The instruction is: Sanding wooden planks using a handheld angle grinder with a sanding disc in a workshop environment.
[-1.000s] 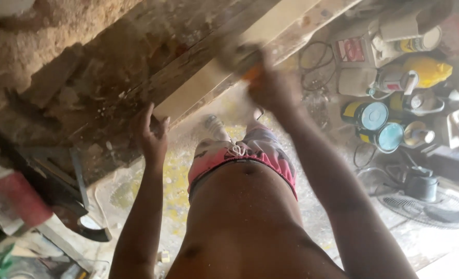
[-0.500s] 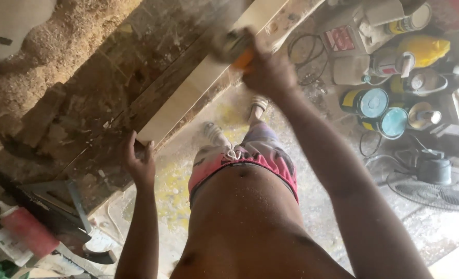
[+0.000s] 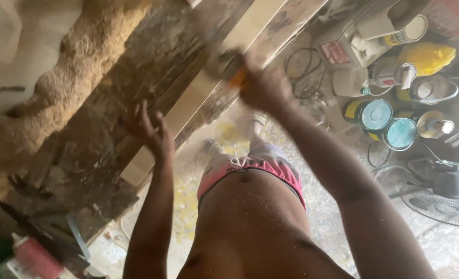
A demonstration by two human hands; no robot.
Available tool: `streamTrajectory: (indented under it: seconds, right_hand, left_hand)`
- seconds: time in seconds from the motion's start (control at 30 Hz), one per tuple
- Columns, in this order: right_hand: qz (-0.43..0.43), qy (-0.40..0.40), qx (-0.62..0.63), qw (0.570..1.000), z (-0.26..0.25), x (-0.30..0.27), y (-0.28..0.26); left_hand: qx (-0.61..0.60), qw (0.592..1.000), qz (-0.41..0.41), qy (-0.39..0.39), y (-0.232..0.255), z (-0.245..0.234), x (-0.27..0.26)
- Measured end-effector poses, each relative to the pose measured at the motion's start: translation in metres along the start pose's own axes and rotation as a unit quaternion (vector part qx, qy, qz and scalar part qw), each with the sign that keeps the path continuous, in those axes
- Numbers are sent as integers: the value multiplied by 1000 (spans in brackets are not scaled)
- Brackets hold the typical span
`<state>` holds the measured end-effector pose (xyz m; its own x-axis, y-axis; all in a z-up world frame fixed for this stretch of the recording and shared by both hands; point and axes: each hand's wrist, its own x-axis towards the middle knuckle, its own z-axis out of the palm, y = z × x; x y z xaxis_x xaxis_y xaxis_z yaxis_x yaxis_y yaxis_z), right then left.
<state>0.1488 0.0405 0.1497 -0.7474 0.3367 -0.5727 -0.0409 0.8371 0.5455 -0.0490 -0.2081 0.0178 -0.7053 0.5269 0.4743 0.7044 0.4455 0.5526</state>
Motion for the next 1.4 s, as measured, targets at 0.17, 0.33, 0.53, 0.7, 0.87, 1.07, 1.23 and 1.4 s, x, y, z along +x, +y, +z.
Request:
streamTrajectory:
  seconds: [0.17, 0.33, 0.53, 0.7, 0.87, 1.07, 1.23, 1.4]
  right_hand:
    - [101, 93, 568, 811, 21, 16, -5]
    - [191, 10, 515, 836, 75, 17, 83]
    - [329, 105, 547, 763, 176, 36, 182]
    - [354, 144, 626, 680, 196, 45, 232]
    - [352, 154, 624, 680, 190, 54, 238]
    - [223, 5, 610, 760, 102, 29, 208]
    - [189, 103, 570, 793, 155, 65, 191]
    - [310, 41, 603, 734, 166, 56, 241]
  left_hand:
    - [165, 986, -29, -16, 23, 76, 13]
    - [201, 976, -45, -66, 38, 73, 16]
    - [218, 973, -9, -73, 58, 68, 28]
    - [214, 973, -20, -86, 61, 67, 31]
    - [191, 978, -8, -79, 62, 67, 32]
    - [212, 975, 20, -58, 56, 70, 28]
    - [207, 976, -2, -68, 62, 71, 29]
    - [224, 973, -1, -50, 56, 71, 28]
